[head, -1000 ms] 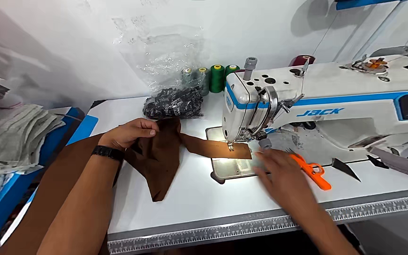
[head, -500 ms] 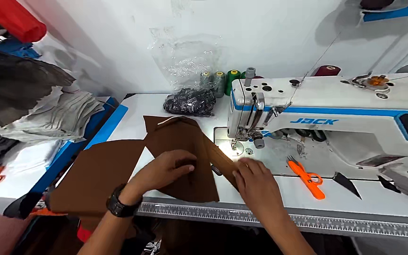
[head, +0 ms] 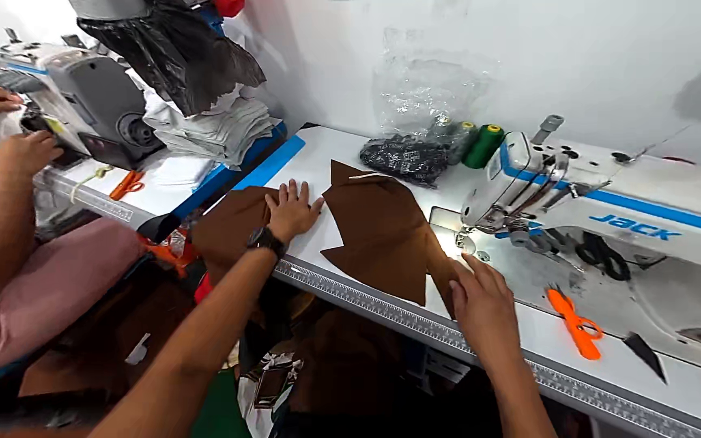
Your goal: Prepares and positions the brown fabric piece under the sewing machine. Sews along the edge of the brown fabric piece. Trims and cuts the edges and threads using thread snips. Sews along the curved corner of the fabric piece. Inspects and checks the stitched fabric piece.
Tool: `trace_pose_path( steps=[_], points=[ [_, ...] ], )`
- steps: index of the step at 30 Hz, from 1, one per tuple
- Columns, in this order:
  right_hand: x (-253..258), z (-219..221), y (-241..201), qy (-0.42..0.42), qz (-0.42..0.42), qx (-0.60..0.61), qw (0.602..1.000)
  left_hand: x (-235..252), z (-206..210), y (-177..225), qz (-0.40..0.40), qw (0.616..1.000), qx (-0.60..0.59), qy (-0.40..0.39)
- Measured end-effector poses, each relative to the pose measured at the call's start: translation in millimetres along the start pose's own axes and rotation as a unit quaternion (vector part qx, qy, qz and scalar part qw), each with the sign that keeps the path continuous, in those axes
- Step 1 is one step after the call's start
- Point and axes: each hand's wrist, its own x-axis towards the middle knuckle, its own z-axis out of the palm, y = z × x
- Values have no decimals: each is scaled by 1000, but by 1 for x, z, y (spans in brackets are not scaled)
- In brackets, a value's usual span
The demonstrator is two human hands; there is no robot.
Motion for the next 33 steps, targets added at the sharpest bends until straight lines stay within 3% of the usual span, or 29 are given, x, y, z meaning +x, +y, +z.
trace_pose_path(
  steps=[5,9,12,14,16,18,21,24,27,29,33],
  points=[
    [-13,2,-4,-28,-37,2,999,91,4,32,-33,999,-21,-4],
    [-41,-10,-19,-29,-15,6,999,127,1,58,10,995,-102,21],
    [-42,-19,-25,10,9,-19,1000,102,-26,87,154,974,-120,118],
    [-29,-17,-34,46,35,2,998,71,-28,111,306,943,-112,64],
    [-13,-7,-50,70,67,61,993,51,-5,131,501,858,-114,-21],
    [-6,7,-61,54,93,83,991,39,26,148,598,793,-99,-56],
    [-15,16,-41,27,61,50,997,35,36,158,585,807,-49,-56],
    [-32,-9,4,-30,-3,114,993,38,31,154,563,825,-37,-44],
    [-41,-36,38,-78,-8,175,981,36,39,152,543,837,-68,-17],
    [-36,-44,35,-57,10,150,987,26,46,153,527,848,-56,-16],
    [-11,-27,-12,2,67,94,993,13,49,157,535,845,-9,1]
  ],
)
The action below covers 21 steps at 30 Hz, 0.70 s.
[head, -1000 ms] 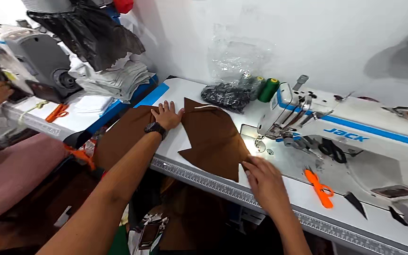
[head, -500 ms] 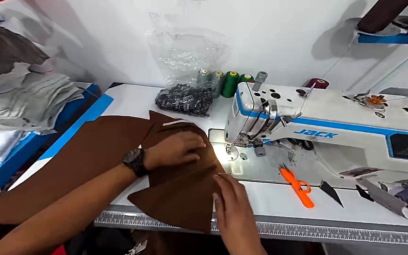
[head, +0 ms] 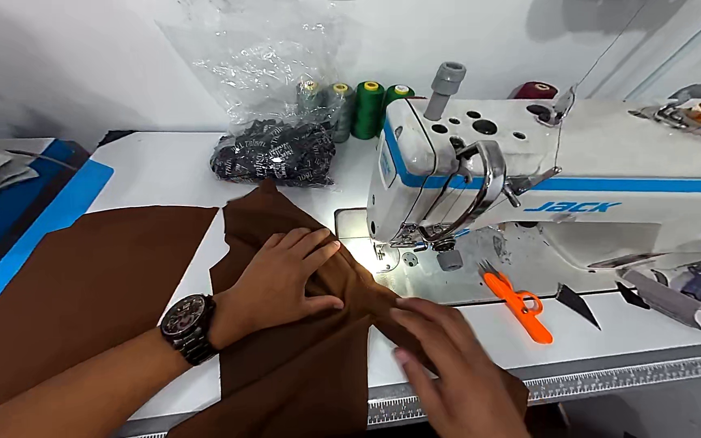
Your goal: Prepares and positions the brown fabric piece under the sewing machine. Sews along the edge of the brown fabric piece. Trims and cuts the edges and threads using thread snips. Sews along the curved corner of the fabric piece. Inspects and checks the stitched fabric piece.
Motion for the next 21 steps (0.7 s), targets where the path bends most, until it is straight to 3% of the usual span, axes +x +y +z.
trace_pose_path(
  steps=[5,10,12,18,21],
  points=[
    [-10,29,0,-50,-3,-110,993,2,0,2,-15,1000,23,-6],
    [-12,6,38,-91,-46,-98,990,7,3,13,-67,995,33,-59],
    [-15,0,44,-93,-46,-109,989,10,4,17,-79,996,26,-41],
    [-39,-27,28,-159,12,-96,983,17,6,24,-79,997,15,6],
    [-46,-32,22,-131,32,-88,987,17,3,27,-77,996,43,-9]
  ],
)
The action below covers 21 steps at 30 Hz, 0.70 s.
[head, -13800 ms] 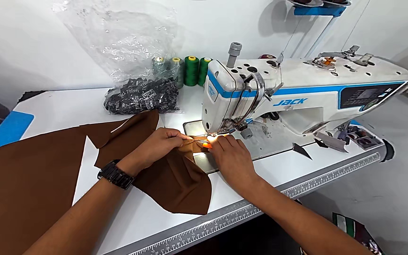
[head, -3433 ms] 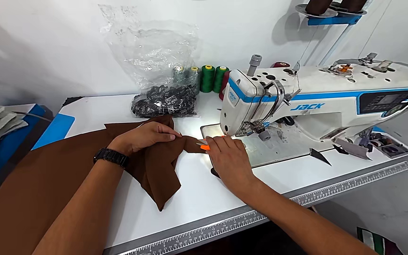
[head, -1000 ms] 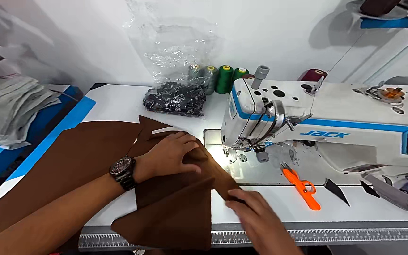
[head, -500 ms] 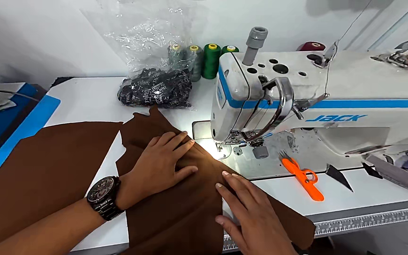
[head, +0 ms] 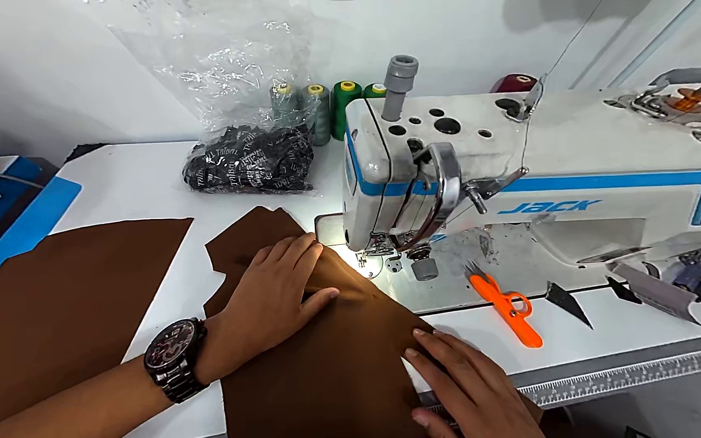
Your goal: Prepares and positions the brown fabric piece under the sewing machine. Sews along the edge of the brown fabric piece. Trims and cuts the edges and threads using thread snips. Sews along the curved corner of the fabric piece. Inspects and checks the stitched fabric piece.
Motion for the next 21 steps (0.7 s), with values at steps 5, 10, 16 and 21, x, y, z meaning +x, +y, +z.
trace_pose_path(
  steps=[5,10,16,21],
  points=[
    [10,15,-4,107,29,-19,994,-6,0,11,99,992,-45,63],
    [40,30,4,152,3,-84,985,-4,6,-5,84,996,-20,8],
    [64,9,4,128,-9,-151,980,-11,2,-25,-10,1000,20,0],
    [67,23,9,87,28,-131,987,-11,0,-28,-42,998,42,5]
  ],
)
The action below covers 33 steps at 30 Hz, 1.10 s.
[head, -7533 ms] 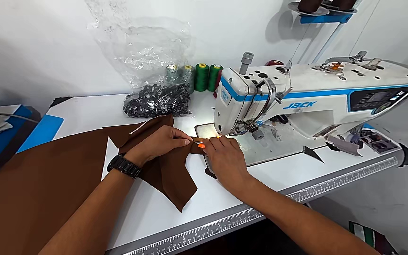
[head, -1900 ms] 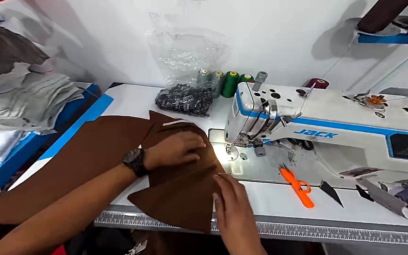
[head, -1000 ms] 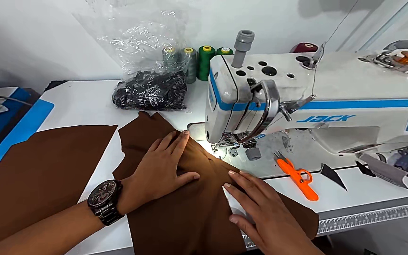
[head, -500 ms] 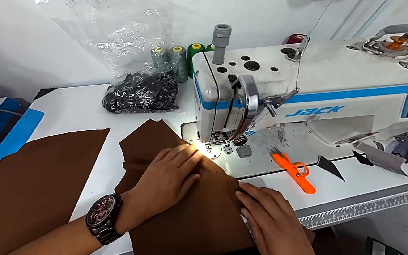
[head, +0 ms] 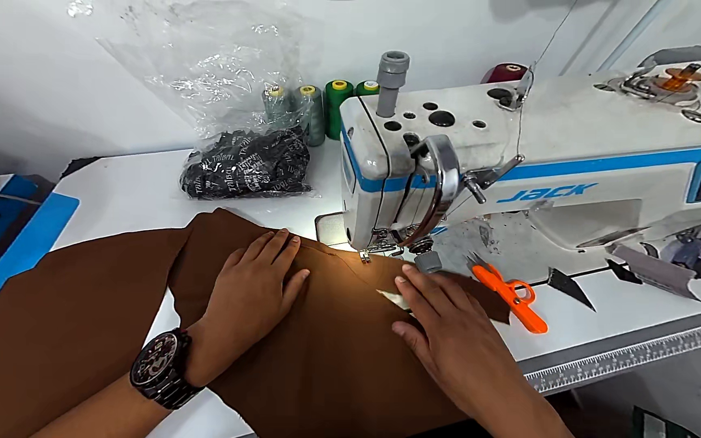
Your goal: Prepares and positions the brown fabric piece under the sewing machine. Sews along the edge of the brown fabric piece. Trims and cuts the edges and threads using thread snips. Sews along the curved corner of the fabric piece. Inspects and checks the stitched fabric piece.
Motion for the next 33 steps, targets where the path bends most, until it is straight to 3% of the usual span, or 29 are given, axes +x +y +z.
trace_pose_path(
  steps=[6,9,12,15,18,23,28,30,33],
  points=[
    [5,2,15,-32,-15,5,999,3,-3,6,7,1000,-15,21],
    [3,1,19,-7,-21,33,999,11,-8,18,116,986,-99,70],
    [-4,-12,38,77,33,38,996,16,0,32,185,971,-143,54],
    [-23,-21,72,105,132,-11,986,19,7,34,164,972,-159,49],
    [-37,-19,94,88,159,-17,983,19,6,26,168,960,-213,71],
    [-43,-25,95,74,162,35,983,11,1,10,120,960,-245,59],
    [-48,-38,86,51,164,-27,985,16,-2,12,75,968,-230,64],
    [-54,-48,83,39,191,-29,980,18,-3,20,38,974,-214,58],
    [-65,-68,89,37,256,61,964,19,-9,23,-12,972,-232,38]
  ],
)
